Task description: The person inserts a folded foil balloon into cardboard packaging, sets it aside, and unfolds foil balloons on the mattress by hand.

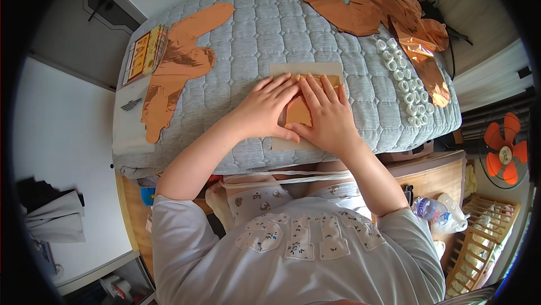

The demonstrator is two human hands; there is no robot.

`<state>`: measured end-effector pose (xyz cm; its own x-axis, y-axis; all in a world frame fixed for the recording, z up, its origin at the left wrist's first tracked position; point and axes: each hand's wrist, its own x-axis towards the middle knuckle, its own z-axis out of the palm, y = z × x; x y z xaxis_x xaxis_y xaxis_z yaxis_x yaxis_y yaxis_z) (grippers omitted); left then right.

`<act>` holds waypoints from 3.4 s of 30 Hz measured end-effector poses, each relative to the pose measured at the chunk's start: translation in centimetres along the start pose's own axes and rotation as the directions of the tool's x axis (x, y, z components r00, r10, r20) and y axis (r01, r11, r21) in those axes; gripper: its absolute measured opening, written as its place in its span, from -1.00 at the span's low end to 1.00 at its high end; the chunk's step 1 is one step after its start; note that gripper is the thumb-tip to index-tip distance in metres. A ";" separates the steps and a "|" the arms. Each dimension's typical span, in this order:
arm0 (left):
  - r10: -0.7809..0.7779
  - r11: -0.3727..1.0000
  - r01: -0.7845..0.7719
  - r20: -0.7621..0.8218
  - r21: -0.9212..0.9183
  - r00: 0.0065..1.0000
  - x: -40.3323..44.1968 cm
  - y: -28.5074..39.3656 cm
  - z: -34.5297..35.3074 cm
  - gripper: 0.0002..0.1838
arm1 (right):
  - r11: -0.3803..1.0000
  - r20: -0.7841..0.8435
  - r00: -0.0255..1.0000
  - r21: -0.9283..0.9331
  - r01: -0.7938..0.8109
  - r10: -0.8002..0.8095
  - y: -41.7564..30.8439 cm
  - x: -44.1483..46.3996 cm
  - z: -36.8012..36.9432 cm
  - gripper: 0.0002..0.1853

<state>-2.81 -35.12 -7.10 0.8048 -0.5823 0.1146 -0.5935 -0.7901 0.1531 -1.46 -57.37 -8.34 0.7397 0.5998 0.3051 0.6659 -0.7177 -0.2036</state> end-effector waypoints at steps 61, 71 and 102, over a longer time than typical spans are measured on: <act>-0.597 0.735 0.623 0.182 -0.267 0.781 6.3 -5.7 -1.3 -0.63 | 0.999 -0.008 1.000 -0.042 -0.028 0.028 -0.6 -0.5 -0.4 0.23; -0.581 0.763 0.598 0.142 -0.246 0.801 6.4 -5.8 -0.7 -0.58 | 0.998 0.001 0.999 -0.052 -0.039 0.039 -0.8 -0.5 -0.4 0.24; -0.572 0.659 0.484 0.035 -0.576 0.819 4.9 -5.5 0.5 -0.68 | 0.997 0.005 0.999 -0.062 -0.043 0.044 -0.8 -0.5 -0.6 0.24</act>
<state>4.47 -33.71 -7.83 0.9991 -0.0319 -0.0282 -0.0018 -0.6924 0.7215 -2.45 -57.30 -7.81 0.7687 0.5697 0.2909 0.6259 -0.7637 -0.1582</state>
